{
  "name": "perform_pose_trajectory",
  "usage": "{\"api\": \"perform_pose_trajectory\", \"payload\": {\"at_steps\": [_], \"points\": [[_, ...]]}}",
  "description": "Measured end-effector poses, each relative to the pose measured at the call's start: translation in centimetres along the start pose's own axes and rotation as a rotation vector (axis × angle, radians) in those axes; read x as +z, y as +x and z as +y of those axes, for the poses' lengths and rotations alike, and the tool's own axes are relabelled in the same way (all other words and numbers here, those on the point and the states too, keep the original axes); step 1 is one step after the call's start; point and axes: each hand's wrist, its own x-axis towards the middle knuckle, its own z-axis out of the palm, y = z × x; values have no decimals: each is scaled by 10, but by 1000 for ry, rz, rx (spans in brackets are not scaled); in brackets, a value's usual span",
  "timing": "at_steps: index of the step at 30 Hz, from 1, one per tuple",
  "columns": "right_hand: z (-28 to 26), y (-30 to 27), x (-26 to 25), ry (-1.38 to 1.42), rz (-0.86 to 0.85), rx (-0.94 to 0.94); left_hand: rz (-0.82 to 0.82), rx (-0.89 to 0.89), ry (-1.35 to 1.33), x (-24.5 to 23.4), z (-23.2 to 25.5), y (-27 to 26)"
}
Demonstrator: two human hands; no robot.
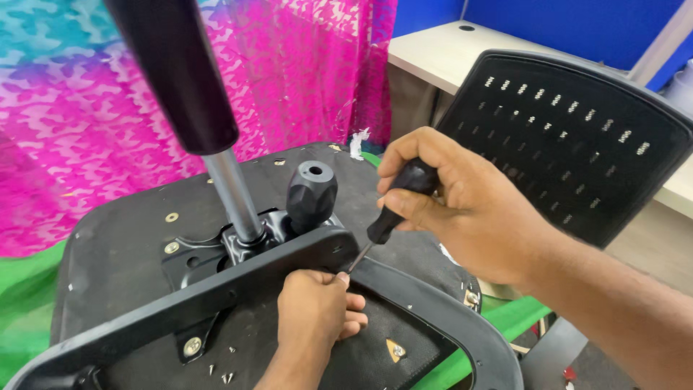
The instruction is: The person uses a screwdriver to fasten screws into the underside of an office chair seat, securing the seat frame to the base. The person holds the chair steady with one hand while turning the screwdriver with the other.
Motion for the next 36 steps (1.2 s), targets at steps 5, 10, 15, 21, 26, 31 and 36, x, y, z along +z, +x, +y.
{"api": "perform_pose_trajectory", "payload": {"at_steps": [5, 10, 15, 21, 26, 31, 36], "points": [[1, 3, -1, 21, 4, 15, -26, 2, -198, -2, -11, 0], [11, 6, -4, 47, 38, -3, -28, 13, -179, -3, -12, -1], [16, 15, -7, 5, -31, -102, -40, 25, -184, -5, -13, -4], [5, 18, 3, -69, -35, -198, -66, 49, -178, -7, -14, -2], [-18, 10, 2, -454, 1, -104, -85, 56, -172, -9, -14, -2], [-27, 10, 2, -283, -148, -193, -66, 50, -162, -9, -13, -6], [-25, 12, 10, -197, -45, -161, -75, 69, -173, -9, -13, -7]]}}
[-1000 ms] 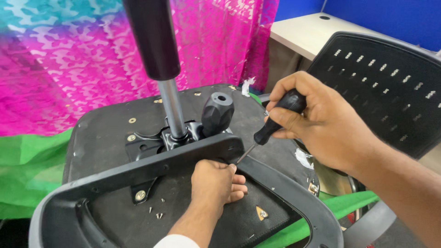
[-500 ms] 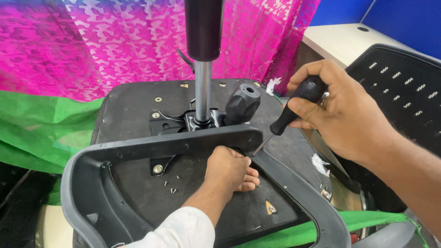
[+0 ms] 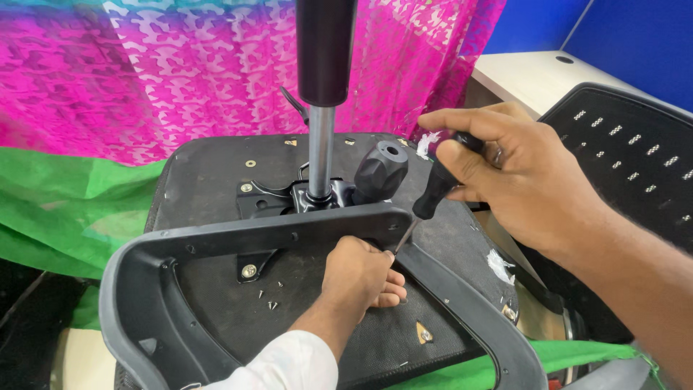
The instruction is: The person uses a screwdriver to fasten screws into the underside of an office chair seat, securing the seat frame to the base. The person holds the chair steady with one hand while turning the screwdriver with the other.
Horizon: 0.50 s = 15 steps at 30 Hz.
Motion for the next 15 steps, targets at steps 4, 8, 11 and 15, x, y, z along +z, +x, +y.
{"api": "perform_pose_trajectory", "payload": {"at_steps": [4, 8, 11, 15], "points": [[0, 0, 2, -260, 80, 15, 11, 18, -16, 1, -4, 1], [3, 2, 5, 123, 21, 22, 27, 8, 4, 2, -3, 0], [9, 4, 8, 493, -64, -116, 48, 5, 28, 3, -2, 0], [10, 1, 12, 456, -8, -59, 50, 8, 66, 1, -1, -2]]}}
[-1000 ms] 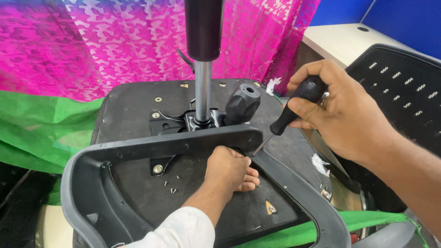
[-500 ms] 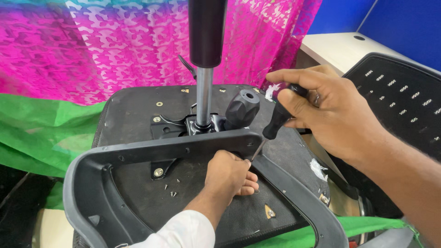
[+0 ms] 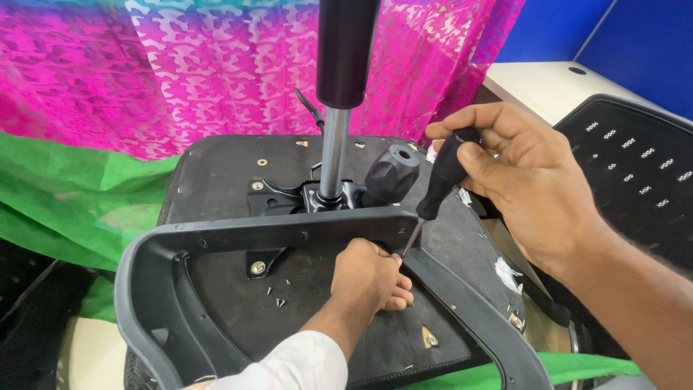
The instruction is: The person uses a screwdriver to fasten screws into the underside of an office chair seat, securing the seat frame to the base. The person holds the chair steady with one hand while turning the screwdriver with the other.
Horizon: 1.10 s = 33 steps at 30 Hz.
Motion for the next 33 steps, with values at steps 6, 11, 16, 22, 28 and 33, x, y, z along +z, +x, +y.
{"api": "perform_pose_trajectory", "payload": {"at_steps": [6, 11, 16, 22, 28, 33], "points": [[0, -11, 14, -767, 266, -337, 8, -8, 0, 0, 2, -4], [-5, -7, 1, -757, 215, -153, 15, 29, 10, -2, 1, -8], [-6, -1, -7, -456, 139, -75, 79, 216, -10, 1, -9, -22], [-8, 2, 1, -558, 177, -182, -9, 297, -4, 1, -13, -25], [-10, 5, -13, -537, 71, -65, -60, 365, -123, 1, -10, -26], [-8, 8, -29, -394, -125, -189, -54, 439, -81, 3, -3, -22]]}}
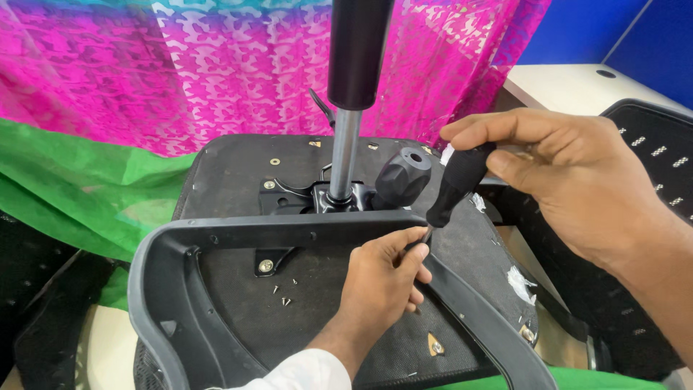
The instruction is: The person uses a screwdriver to fasten screws into the underside of an office chair seat, securing the seat frame to the base. The person holds the chair steady with one hand while turning the screwdriver with the other.
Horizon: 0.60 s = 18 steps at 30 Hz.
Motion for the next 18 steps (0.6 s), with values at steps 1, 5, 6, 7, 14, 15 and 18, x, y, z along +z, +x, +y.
{"api": "perform_pose_trajectory", "payload": {"at_steps": [1, 5, 6, 7, 14, 15, 18], "points": [[1, 0, -2, 33, -24, -11, -8, 14, 13, 0, 0, 2], [-5, 0, 0, 128, -41, -24, -13, 24, 81, -3, -1, 11], [-7, 0, 3, -1, 16, 51, -10, 53, 76, -2, -2, 14], [-10, 1, 7, -130, 74, 125, -8, 83, 72, -2, -2, 15], [-24, 4, 10, -292, 162, 227, 6, 99, 182, 2, 5, 16], [-22, 3, 8, -171, 117, 238, 4, 108, 240, -1, 8, 15], [-13, -2, 2, 32, 13, 225, -26, 129, 281, -2, 15, 10]]}}
